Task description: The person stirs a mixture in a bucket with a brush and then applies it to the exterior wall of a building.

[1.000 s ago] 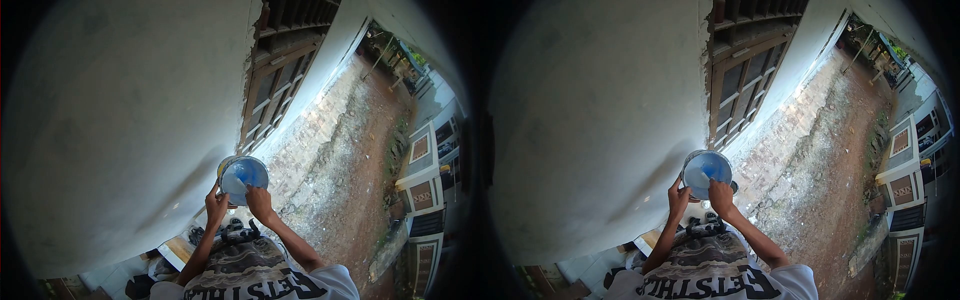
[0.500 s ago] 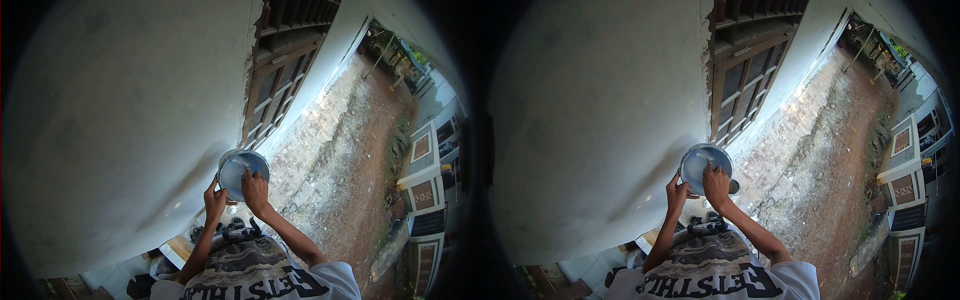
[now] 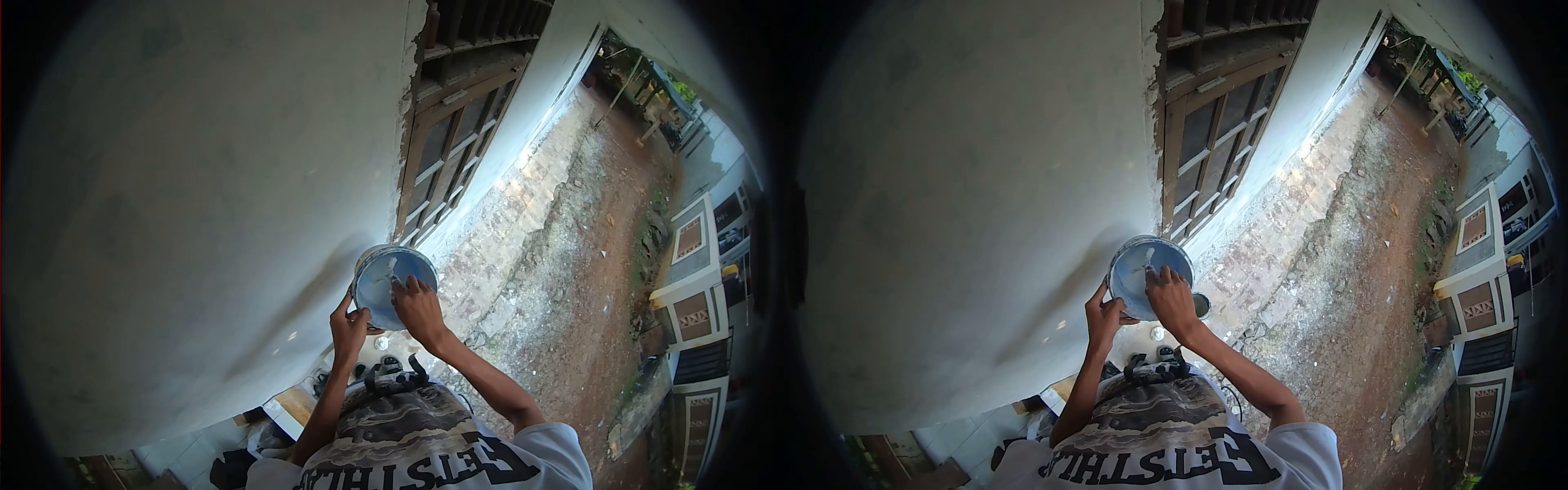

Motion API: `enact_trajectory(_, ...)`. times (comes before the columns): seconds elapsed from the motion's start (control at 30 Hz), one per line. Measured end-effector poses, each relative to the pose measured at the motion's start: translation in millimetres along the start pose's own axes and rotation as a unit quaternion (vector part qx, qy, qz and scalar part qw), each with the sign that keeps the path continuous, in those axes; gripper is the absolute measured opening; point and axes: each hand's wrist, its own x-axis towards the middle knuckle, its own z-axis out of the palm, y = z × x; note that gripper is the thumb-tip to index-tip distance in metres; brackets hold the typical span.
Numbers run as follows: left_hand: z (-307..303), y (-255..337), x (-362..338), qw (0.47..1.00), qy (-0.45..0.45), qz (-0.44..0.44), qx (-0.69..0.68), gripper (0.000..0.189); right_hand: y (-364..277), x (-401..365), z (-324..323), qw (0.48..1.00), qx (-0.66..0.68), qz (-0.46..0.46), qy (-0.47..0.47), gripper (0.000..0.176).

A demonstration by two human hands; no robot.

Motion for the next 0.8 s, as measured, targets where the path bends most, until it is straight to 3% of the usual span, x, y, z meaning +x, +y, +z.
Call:
enact_trajectory(0.13, 1.8, -0.3, 1.3, 1.000, 0.002, 0.013, -0.003, 0.062, 8.5, 5.6, 12.3, 1.000, -0.004, -0.002, 0.001, 0.026)
enact_trajectory(0.3, 7.7, -2.4, 0.1, 0.998, 0.014, 0.018, -0.057, 0.058, -6.8, -0.6, 7.8, 0.982, -0.042, 0.162, -0.089, 0.025)
enact_trajectory(0.43, 5.3, -13.5, 3.6, 0.999, 0.010, 0.032, -0.041, 0.065, -8.5, -10.3, 11.3, 0.979, -0.067, 0.175, -0.084, 0.022)
enact_trajectory(0.53, 3.0, -19.0, 5.1, 0.998, 0.018, 0.039, -0.040, 0.065, -4.5, -9.1, 6.2, 0.981, -0.005, 0.159, -0.109, 0.021)
enact_trajectory(0.7, -3.2, -28.3, 3.3, 1.000, 0.013, -0.002, 0.010, 0.064, -0.2, -7.5, 3.4, 0.950, 0.116, 0.224, -0.183, 0.023)
enact_trajectory(0.8, -4.6, -36.9, 1.3, 1.000, 0.005, -0.016, -0.021, 0.065, 12.8, -18.4, 25.2, 0.940, 0.198, 0.224, -0.166, 0.026)
